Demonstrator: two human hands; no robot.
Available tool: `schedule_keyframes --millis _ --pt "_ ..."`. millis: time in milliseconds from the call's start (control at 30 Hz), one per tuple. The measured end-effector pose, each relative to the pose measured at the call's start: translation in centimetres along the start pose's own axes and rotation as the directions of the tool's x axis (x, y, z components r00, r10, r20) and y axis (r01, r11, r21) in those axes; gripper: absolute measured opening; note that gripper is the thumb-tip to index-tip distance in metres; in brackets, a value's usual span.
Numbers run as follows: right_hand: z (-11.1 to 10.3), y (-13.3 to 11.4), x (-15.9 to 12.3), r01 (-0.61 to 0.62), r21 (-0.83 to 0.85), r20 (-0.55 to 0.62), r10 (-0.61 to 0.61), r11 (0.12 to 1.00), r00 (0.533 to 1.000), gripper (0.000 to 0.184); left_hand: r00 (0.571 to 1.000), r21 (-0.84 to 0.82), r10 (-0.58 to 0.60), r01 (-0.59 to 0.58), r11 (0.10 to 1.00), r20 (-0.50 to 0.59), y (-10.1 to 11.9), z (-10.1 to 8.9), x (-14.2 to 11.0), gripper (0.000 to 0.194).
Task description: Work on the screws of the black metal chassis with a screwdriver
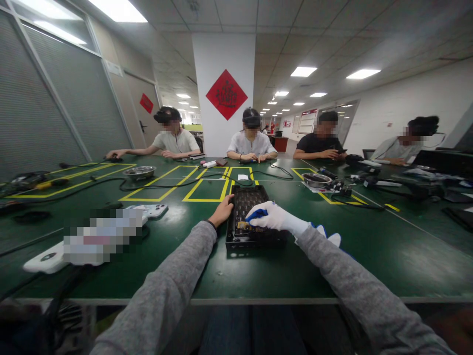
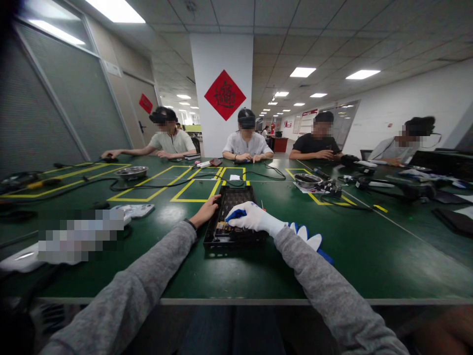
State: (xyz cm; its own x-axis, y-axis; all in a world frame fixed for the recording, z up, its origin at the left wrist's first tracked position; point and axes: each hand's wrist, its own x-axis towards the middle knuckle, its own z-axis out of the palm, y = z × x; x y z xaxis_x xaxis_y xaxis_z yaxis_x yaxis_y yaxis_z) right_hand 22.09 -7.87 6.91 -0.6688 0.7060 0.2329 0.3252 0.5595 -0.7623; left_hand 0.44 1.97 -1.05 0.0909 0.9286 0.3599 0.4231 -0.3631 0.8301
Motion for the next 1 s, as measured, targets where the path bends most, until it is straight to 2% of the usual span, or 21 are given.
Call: schedule_keyframes --millis 133,300,567,733,1000 --pt "0.8 0.2 -0.3 0.075 -0.072 0.056 -0.071 0.995 0.996 0.03 0.999 0.01 -0.02 0.02 1.0 -0.04 -0.1 0.4 0.6 0.05" --pt "0.8 0.1 -0.7 0.111 -0.167 0.084 -0.098 0.98 0.992 0.027 0.997 0.027 -0.028 0.03 0.999 -0.073 0.2 0.5 0.5 0.047" --pt "0.8 -0.3 -0.9 0.286 -0.357 0.117 -0.261 0.889 0.958 0.016 0.99 0.112 -0.061 0.076 0.991 -0.128 0.4 0.2 -0.3 0.042" --pt "0.8 0.3 -0.8 0.233 -0.356 0.054 -0.229 0.905 0.972 0.015 0.992 0.184 -0.036 0.058 0.981 -0.118 0.9 -0.2 -0.8 0.038" --pt "0.8 0.4 -0.7 0.233 -0.368 0.111 -0.207 0.9 0.972 0.015 0.996 0.237 -0.006 0.029 0.971 -0.093 1.4 -0.4 -1.2 0.037"
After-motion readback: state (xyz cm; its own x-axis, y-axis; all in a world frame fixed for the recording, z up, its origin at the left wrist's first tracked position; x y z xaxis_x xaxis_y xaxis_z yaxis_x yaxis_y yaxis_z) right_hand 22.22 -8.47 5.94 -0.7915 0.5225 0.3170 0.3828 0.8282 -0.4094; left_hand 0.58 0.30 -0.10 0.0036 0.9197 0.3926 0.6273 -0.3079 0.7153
